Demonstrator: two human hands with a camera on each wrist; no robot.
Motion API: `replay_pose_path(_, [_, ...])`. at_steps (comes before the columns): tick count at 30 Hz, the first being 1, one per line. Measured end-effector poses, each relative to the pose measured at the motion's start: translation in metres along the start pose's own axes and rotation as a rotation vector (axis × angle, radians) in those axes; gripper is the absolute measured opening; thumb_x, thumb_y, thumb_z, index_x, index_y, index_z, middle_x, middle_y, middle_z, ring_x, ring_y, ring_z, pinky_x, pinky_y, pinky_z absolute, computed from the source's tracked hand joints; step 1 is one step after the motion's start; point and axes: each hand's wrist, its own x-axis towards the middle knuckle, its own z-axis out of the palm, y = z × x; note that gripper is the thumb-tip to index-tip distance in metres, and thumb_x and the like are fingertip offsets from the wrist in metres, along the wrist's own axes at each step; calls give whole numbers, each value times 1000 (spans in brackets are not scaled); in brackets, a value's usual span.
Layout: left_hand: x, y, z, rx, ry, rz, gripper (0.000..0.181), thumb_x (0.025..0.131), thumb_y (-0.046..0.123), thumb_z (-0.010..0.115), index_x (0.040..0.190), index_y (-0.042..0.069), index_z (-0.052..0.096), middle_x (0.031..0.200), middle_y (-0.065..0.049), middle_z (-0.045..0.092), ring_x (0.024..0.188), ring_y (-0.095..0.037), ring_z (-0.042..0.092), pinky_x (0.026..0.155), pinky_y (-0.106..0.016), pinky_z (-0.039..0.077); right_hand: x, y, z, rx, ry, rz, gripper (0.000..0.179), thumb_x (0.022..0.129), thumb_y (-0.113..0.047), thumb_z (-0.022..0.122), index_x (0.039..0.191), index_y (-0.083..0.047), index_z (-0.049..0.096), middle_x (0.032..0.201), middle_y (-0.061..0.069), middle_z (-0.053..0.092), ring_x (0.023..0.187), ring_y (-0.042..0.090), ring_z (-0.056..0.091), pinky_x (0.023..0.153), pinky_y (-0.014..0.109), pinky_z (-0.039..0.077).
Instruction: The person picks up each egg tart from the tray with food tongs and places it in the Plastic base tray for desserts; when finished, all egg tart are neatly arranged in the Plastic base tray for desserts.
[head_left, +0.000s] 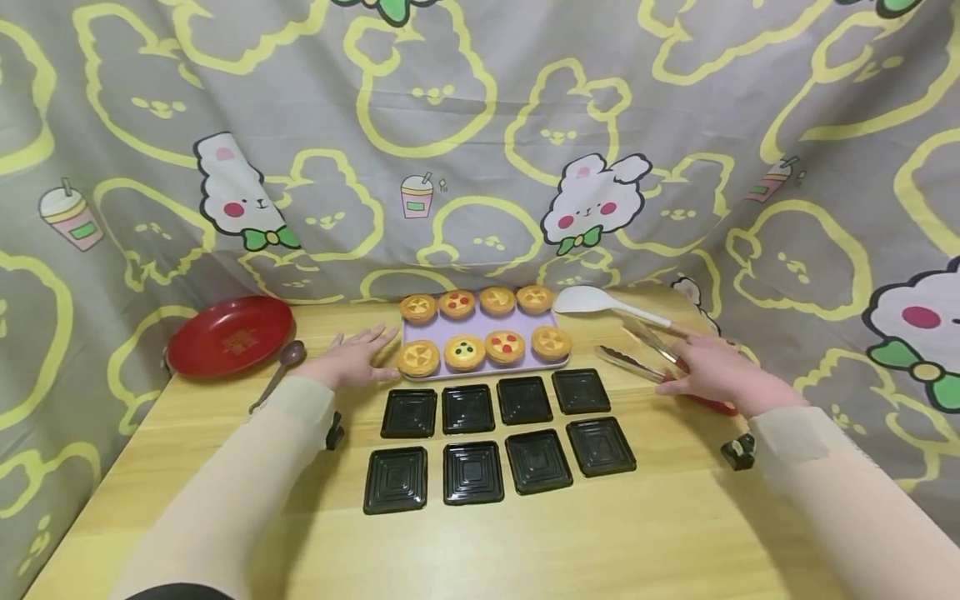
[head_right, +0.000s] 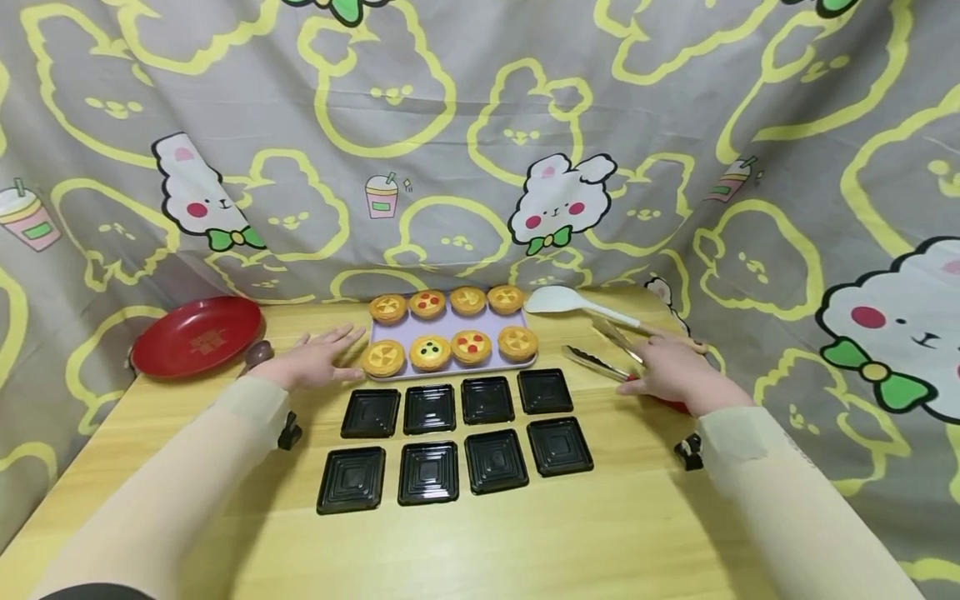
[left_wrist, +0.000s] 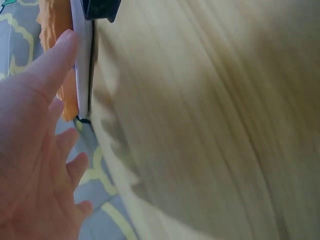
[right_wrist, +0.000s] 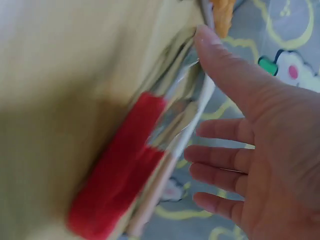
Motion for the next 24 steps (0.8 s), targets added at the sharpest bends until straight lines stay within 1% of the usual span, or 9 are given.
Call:
replay_pose_path(2, [2,-1,2,-20,-8,2,86,93,56,59,159,18,19,163,-16,11,147,-41,12,113,-66,-4,-5,7,4,29,-1,10,61,75,-54,81,96,0,61,82,8,56,76,28,54,68,48,44])
replay_pose_path(4, [4,-3,4,-33,-17,7,85,94,55,59,159,16,20,162,-18,13,146,-41,13,112,-67,-3,-9,13,10,83,-5,29,65,76,-52,81,103,4,60,86,13,59,78,31,56,69,49,46])
replay_pose_path(7, [8,-5,9,-39,-25,17,85,94,56,58,159,15,20,162,-19,14,146,-41,14,111,-69,-2,-15,21,18,128,12,68,86,75,-54,81,122,12,51,108,30,58,97,46,57,81,60,47])
replay_pose_path(10, [12,-8,11,-54,-31,24,87,94,57,57,159,15,19,162,-20,14,146,-42,16,110,-70,-1,-18,29,26,156,31,129,100,74,-56,81,129,17,41,124,42,45,112,59,45,92,69,39])
replay_pose_path(12, [13,-9,12,-71,-38,26,88,93,58,57,159,16,18,162,-20,13,145,-43,16,110,-71,-1,-18,36,30,154,40,148,102,74,-57,81,127,20,40,123,45,43,111,60,44,92,69,38])
replay_pose_path(15, [15,-10,12,-95,-42,29,89,92,59,58,159,17,18,162,-20,13,145,-44,17,109,-72,0,-17,45,36,175,39,148,85,76,-52,82,113,18,50,98,32,56,87,45,55,77,56,47])
replay_pose_path(18, [14,-10,12,-121,-47,35,88,92,57,60,159,16,19,162,-20,13,145,-44,15,109,-72,0,-16,49,41,219,30,140,64,79,-44,82,98,11,55,75,10,54,67,25,50,61,39,42])
replay_pose_path(20, [14,-9,12,-139,-54,39,87,93,55,60,159,16,20,162,-20,13,146,-44,14,110,-72,0,-17,50,45,247,34,146,56,81,-40,81,94,8,56,71,5,52,63,21,46,58,35,39])
replay_pose_path(24, [16,-9,12,-153,-69,36,87,93,55,60,159,17,19,162,-20,12,146,-43,11,110,-70,0,-16,51,47,298,45,162,53,85,-38,79,97,8,55,72,5,52,63,20,46,58,35,38])
